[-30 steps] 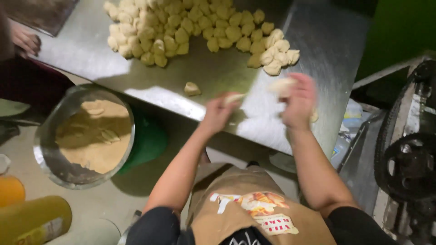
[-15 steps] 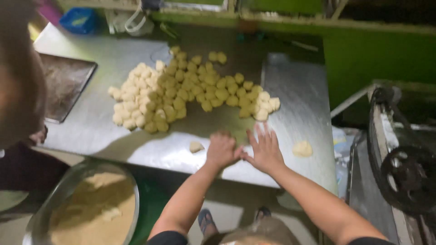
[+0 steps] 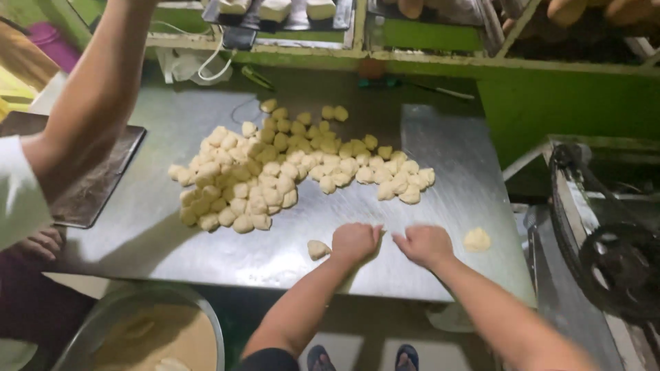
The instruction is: Shaping small pieces of dough into rolls on a metal preparation table in a bakery.
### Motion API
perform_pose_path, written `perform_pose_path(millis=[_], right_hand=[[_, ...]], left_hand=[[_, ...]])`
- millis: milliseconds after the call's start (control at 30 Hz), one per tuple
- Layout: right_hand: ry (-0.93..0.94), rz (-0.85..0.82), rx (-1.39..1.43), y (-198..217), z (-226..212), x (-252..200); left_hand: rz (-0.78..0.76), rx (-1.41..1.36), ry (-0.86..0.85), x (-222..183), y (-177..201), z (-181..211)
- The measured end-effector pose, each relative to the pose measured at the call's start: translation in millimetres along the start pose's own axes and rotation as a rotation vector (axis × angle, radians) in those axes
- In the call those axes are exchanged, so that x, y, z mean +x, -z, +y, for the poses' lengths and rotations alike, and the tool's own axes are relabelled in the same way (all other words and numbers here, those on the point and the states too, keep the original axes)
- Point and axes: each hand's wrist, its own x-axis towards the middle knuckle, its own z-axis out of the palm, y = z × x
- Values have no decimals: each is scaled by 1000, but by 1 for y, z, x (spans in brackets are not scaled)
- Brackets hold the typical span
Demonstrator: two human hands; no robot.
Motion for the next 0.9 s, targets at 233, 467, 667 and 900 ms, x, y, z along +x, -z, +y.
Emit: perform_pose_path(millis=[233,467,667,900], right_hand=[[122,312,-55,-39,18,-39],[483,159,62,-51,55,-96],[218,133,223,14,34,-6],[334,298,332,-92,93,-78]], left_hand=[[768,205,-68,-47,-30,11],[417,246,-258,-90,-83,2],[449,148,204,1,-45,8],[525,161,245,-102,-101,46]])
